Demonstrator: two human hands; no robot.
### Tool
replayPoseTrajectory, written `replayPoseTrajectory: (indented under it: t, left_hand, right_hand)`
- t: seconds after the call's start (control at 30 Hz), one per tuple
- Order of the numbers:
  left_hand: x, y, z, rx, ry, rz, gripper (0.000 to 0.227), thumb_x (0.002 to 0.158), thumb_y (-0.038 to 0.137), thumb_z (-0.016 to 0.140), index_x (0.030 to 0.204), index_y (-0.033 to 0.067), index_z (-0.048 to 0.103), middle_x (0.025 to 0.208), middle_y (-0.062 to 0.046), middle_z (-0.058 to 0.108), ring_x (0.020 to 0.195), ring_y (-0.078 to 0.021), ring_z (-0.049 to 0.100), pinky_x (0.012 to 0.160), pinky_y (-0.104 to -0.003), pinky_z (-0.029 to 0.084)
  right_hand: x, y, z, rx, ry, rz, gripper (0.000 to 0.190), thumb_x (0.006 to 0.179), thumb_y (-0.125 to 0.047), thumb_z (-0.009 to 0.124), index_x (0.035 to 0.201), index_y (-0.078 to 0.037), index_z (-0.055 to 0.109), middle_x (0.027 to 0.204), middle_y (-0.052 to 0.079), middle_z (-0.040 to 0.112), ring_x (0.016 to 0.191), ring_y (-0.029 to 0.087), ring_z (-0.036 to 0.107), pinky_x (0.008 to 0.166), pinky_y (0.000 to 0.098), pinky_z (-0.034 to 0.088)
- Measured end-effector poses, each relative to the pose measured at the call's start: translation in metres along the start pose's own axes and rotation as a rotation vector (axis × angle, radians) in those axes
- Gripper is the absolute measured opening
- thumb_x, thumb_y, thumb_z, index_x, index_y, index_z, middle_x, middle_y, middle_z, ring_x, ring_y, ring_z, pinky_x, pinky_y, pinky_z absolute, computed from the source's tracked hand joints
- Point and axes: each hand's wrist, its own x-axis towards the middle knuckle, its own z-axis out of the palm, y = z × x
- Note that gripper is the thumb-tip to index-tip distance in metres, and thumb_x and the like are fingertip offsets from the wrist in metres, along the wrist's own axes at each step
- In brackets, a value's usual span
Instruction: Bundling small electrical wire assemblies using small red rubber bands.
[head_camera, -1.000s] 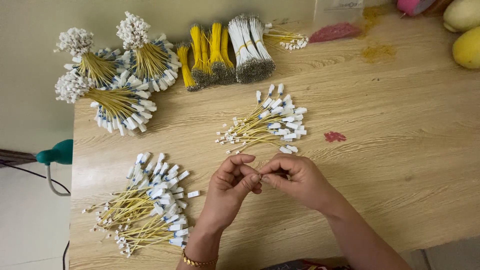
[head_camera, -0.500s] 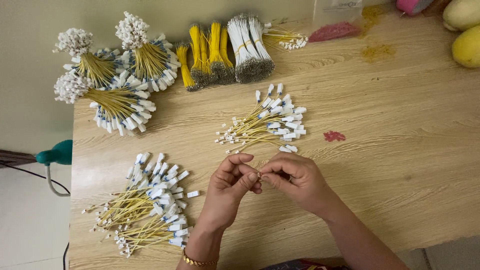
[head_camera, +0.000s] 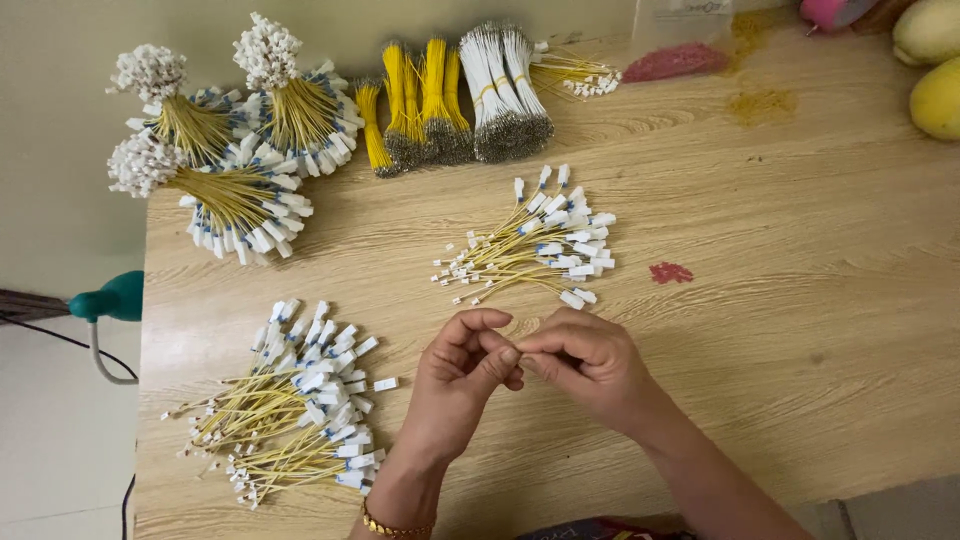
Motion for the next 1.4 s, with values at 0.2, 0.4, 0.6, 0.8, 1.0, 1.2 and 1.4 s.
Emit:
replayPoseTrajectory:
  t: [0.2,0.4,0.6,0.8,1.0,1.2,1.4]
  left_hand:
    - [-0.003,0.002,-0.012,0.091,0.007,0.028,0.035,0.093,-0.004,0.064,0.127,0.0024,0.058,0.087,-0.006,0.067,0.079,-0.0156,0.068,0.074,-0.031,0.059]
    - [-0.007,-0.001,-0.018,0.220,0.000,-0.034,0.036,0.091,-0.004,0.066,0.127,0.0031,0.061,0.083,-0.005,0.067,0.078,-0.0144,0.066,0.073,-0.030,0.057]
    - [-0.003,-0.014,-0.013,0.372,0.021,-0.051,0.035,0.092,-0.001,0.067,0.127,0.0047,0.064,0.083,-0.003,0.067,0.077,-0.0116,0.063,0.072,-0.027,0.054]
    - [0.005,0.002,-0.017,0.936,0.155,-0.181,0.027,0.090,0.015,0.072,0.117,0.0117,0.073,0.086,-0.006,0.076,0.076,-0.0128,0.071,0.070,-0.028,0.056]
    - [0.018,-0.003,-0.032,1.205,0.317,-0.038,0.029,0.085,0.027,0.076,0.109,0.0105,0.075,0.089,-0.014,0.077,0.073,-0.0239,0.075,0.068,-0.037,0.059]
    - [0.044,-0.008,-0.040,1.323,0.427,0.113,0.026,0.086,0.024,0.075,0.109,0.0104,0.075,0.093,-0.015,0.072,0.074,-0.0309,0.072,0.068,-0.043,0.057]
    - [0.049,-0.001,-0.025,1.386,0.450,0.222,0.022,0.086,0.027,0.075,0.104,0.0137,0.075,0.095,-0.013,0.071,0.076,-0.0339,0.071,0.066,-0.046,0.056]
  right_hand:
    - [0.004,-0.005,-0.001,-0.102,-0.026,-0.032,0.012,0.092,-0.005,0.077,0.104,-0.006,0.075,0.086,0.000,0.066,0.079,0.010,0.059,0.068,0.0253,0.048]
    - [-0.001,-0.011,0.007,0.071,-0.030,0.218,0.016,0.090,-0.003,0.074,0.105,-0.008,0.078,0.083,0.001,0.065,0.065,0.010,0.056,0.057,0.0245,0.045]
    - [-0.007,0.004,0.003,-0.068,-0.080,0.226,0.013,0.092,-0.006,0.074,0.105,-0.007,0.076,0.094,0.001,0.073,0.080,0.010,0.069,0.068,0.0227,0.058]
    - [0.010,0.020,-0.056,-0.493,0.284,1.002,0.015,0.098,-0.020,0.064,0.108,-0.016,0.074,0.102,0.002,0.070,0.085,0.016,0.070,0.072,0.0304,0.065]
    - [-0.014,0.080,-0.085,-0.801,0.376,0.726,0.020,0.087,-0.024,0.076,0.102,-0.010,0.076,0.105,0.007,0.072,0.095,0.024,0.069,0.085,0.0379,0.055]
    - [-0.009,0.081,-0.093,-0.826,0.309,0.683,0.021,0.095,-0.026,0.072,0.103,-0.007,0.075,0.105,0.012,0.071,0.098,0.029,0.068,0.088,0.0415,0.055]
    - [-0.008,0.085,-0.102,-0.806,0.286,0.576,0.015,0.099,-0.015,0.067,0.103,-0.002,0.073,0.101,0.018,0.069,0.092,0.031,0.066,0.082,0.0446,0.053]
